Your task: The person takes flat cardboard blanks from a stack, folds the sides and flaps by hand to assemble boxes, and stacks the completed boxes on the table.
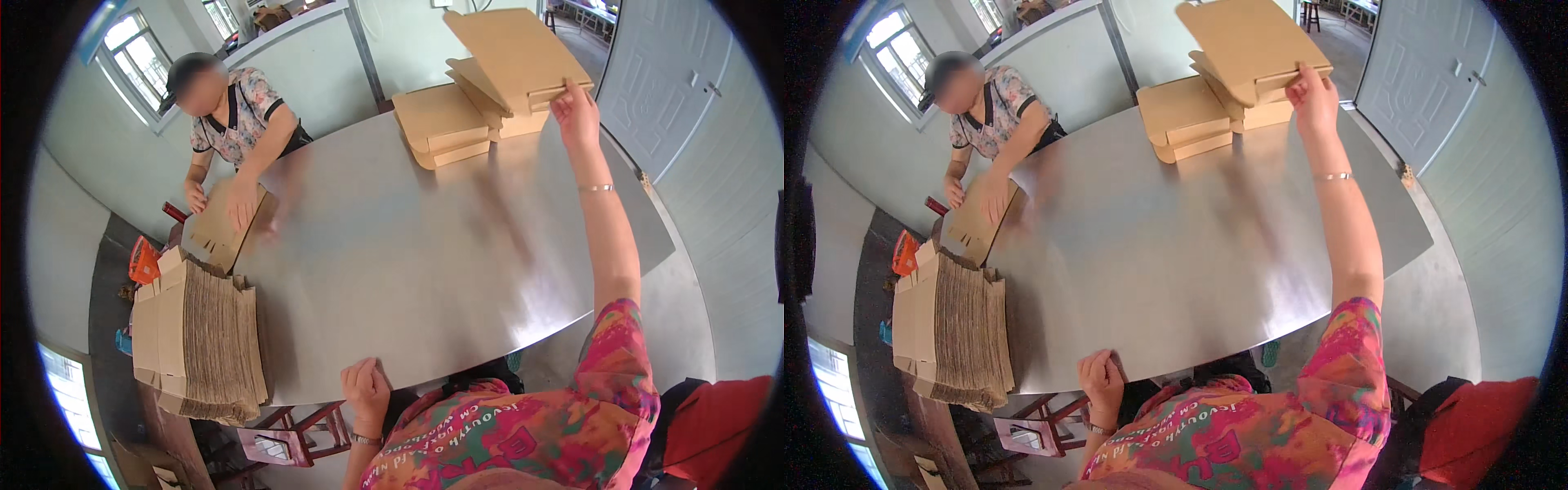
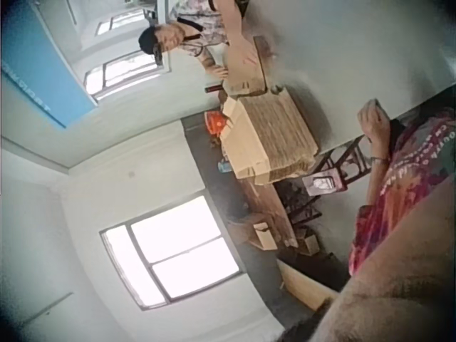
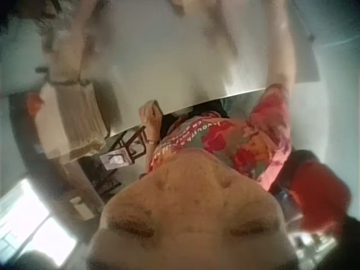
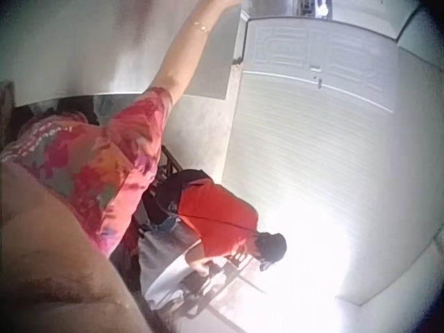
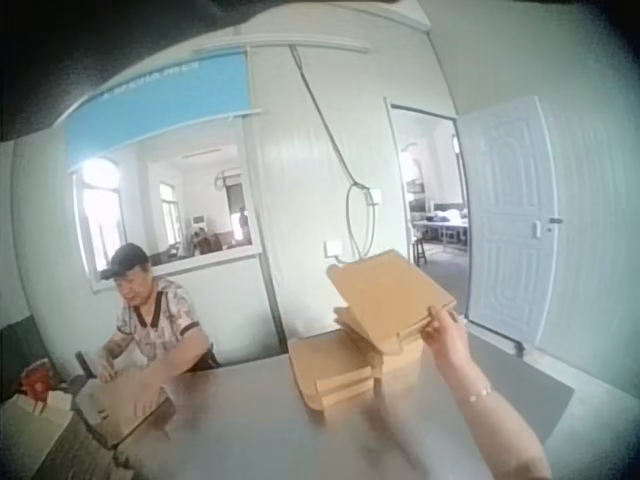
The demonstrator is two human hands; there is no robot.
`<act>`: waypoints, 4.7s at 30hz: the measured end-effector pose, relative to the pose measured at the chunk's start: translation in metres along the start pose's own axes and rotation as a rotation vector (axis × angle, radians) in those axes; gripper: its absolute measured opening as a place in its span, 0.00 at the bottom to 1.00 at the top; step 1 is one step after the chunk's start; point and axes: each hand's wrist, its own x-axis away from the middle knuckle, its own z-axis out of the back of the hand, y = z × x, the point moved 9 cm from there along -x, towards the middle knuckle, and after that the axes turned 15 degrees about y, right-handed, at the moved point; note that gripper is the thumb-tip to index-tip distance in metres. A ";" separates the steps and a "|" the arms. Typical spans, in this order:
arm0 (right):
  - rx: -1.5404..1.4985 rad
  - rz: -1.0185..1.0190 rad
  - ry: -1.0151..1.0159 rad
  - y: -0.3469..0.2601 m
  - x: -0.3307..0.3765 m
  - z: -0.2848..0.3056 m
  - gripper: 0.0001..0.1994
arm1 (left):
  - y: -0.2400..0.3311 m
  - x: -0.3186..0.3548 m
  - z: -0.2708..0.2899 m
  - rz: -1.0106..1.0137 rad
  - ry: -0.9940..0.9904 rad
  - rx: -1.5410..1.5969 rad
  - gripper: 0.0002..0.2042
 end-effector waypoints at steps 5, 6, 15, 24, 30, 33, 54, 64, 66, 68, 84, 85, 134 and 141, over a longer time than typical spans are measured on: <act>0.193 -0.179 0.071 0.063 -0.110 0.024 0.19 | 0.003 -0.001 -0.008 0.008 -0.017 0.001 0.10; 0.372 -0.106 0.243 0.070 -0.102 0.031 0.28 | 0.002 -0.001 -0.007 0.006 -0.022 -0.014 0.10; 0.139 -0.329 -0.123 0.154 -0.038 0.004 0.46 | -0.001 -0.007 -0.018 0.006 -0.023 -0.035 0.09; 0.080 -0.427 0.034 0.194 -0.002 -0.002 0.38 | -0.002 -0.006 -0.010 0.015 0.005 -0.011 0.11; 0.355 -0.369 -0.404 0.217 0.186 0.017 0.07 | -0.013 -0.006 0.012 0.081 0.035 0.079 0.10; 0.667 -0.095 -0.606 0.209 0.280 0.014 0.13 | -0.036 -0.023 0.036 0.421 0.055 0.254 0.07; 1.271 0.687 -0.952 0.190 0.381 -0.021 0.16 | 0.088 -0.196 0.278 -0.025 -0.326 1.678 0.16; 1.274 0.662 -0.961 0.190 0.379 -0.015 0.16 | 0.081 -0.169 0.280 0.003 -0.291 1.718 0.13; 1.257 0.698 -0.970 0.191 0.379 -0.016 0.16 | 0.084 -0.175 0.280 0.037 -0.328 1.726 0.12; 1.268 0.683 -0.974 0.191 0.379 -0.017 0.16 | 0.092 -0.189 0.280 0.024 -0.379 1.695 0.12; 1.280 0.686 -0.969 0.193 0.378 -0.017 0.15 | 0.095 -0.189 0.271 -0.080 -0.490 1.758 0.09; 1.286 0.685 -0.965 0.192 0.377 -0.015 0.15 | 0.098 -0.188 0.271 -0.159 -0.550 1.778 0.07; 1.403 0.857 -0.969 0.188 0.375 -0.009 0.15 | -0.031 -0.144 0.288 0.085 -0.007 -0.491 0.16; 1.320 0.784 -1.046 0.198 0.407 -0.016 0.16 | -0.208 -0.166 0.282 0.318 -0.048 -0.813 0.21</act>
